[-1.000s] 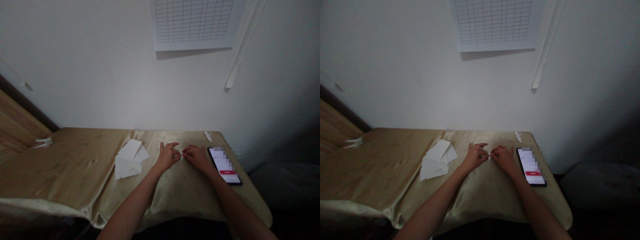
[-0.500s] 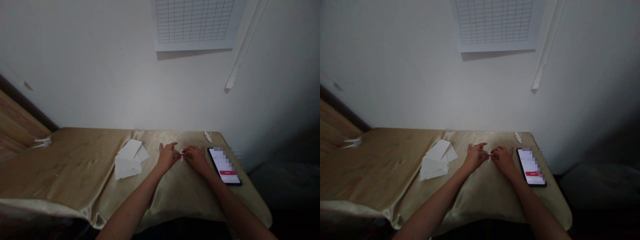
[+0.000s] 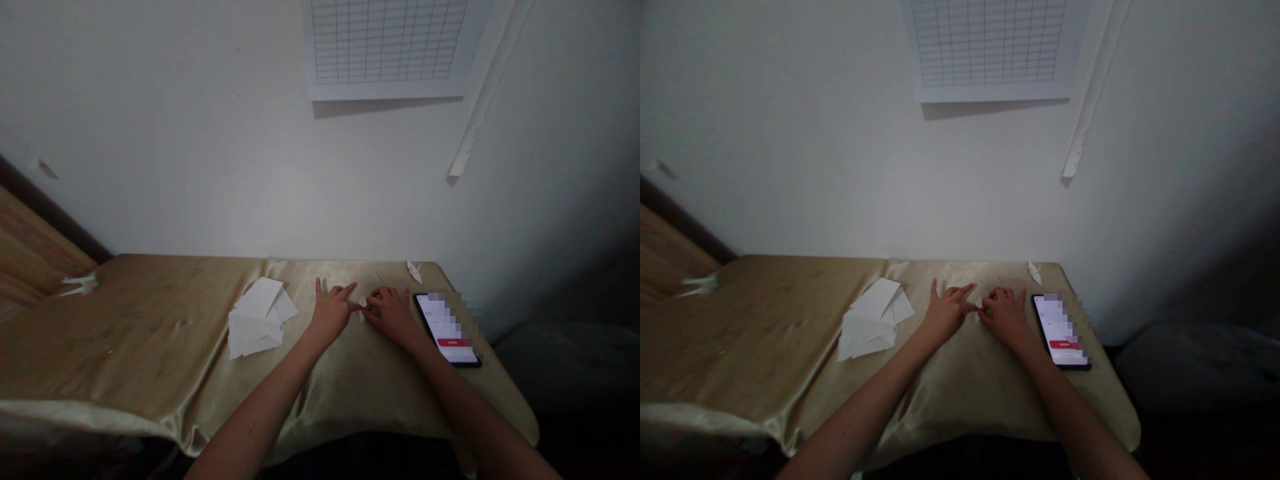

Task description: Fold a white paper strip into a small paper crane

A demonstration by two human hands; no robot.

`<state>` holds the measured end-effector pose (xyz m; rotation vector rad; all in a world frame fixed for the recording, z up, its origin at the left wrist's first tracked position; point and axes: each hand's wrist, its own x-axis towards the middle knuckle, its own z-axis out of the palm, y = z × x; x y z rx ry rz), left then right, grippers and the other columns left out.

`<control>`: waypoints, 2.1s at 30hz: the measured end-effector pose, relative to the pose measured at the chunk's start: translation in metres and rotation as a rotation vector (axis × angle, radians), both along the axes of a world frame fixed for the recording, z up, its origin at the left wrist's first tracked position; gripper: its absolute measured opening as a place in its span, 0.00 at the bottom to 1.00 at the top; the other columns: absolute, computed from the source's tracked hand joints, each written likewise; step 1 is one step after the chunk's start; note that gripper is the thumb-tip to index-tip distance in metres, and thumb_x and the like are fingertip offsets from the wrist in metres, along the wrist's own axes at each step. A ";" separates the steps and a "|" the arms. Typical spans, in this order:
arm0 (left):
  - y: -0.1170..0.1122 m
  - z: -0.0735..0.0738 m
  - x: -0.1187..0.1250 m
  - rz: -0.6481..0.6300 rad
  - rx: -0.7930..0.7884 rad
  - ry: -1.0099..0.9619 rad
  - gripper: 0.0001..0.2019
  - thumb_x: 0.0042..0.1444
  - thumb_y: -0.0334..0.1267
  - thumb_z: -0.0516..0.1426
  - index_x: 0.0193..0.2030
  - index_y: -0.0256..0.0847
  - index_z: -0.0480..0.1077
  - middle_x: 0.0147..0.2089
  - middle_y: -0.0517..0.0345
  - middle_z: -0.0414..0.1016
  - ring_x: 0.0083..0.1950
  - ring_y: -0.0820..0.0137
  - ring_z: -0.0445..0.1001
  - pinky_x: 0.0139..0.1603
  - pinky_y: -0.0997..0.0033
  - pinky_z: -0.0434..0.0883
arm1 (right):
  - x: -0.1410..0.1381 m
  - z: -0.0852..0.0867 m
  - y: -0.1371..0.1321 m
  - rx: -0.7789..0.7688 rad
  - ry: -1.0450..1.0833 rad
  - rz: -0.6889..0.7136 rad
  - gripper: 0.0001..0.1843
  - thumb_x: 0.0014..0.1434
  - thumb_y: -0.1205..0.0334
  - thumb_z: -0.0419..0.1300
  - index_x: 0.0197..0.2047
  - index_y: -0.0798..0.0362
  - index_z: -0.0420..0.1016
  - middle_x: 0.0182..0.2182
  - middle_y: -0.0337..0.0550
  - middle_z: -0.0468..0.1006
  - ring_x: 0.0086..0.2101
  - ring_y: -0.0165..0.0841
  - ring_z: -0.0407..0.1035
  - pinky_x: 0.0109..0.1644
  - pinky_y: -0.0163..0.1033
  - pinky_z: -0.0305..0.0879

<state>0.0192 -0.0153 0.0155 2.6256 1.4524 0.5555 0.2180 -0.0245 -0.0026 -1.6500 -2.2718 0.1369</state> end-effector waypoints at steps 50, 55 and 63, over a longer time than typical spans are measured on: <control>0.018 -0.021 0.002 0.146 -0.167 -0.288 0.20 0.53 0.44 0.69 0.54 0.59 0.76 0.64 0.58 0.70 0.68 0.56 0.63 0.72 0.37 0.48 | 0.012 -0.022 0.015 0.000 0.310 -0.058 0.08 0.57 0.51 0.66 0.39 0.39 0.85 0.47 0.41 0.79 0.54 0.45 0.66 0.64 0.56 0.49; 0.018 -0.020 0.004 0.160 -0.156 -0.312 0.24 0.51 0.43 0.71 0.55 0.57 0.76 0.64 0.55 0.70 0.67 0.56 0.64 0.72 0.39 0.49 | 0.011 -0.023 0.015 -0.003 0.336 -0.069 0.06 0.57 0.52 0.67 0.36 0.41 0.85 0.46 0.42 0.79 0.54 0.45 0.65 0.64 0.56 0.48; 0.016 -0.021 0.006 0.181 -0.201 -0.296 0.04 0.54 0.44 0.68 0.36 0.53 0.82 0.66 0.58 0.69 0.68 0.53 0.63 0.72 0.30 0.43 | 0.012 -0.022 0.016 0.015 0.415 -0.035 0.05 0.56 0.55 0.67 0.34 0.44 0.84 0.47 0.43 0.79 0.55 0.45 0.64 0.64 0.54 0.50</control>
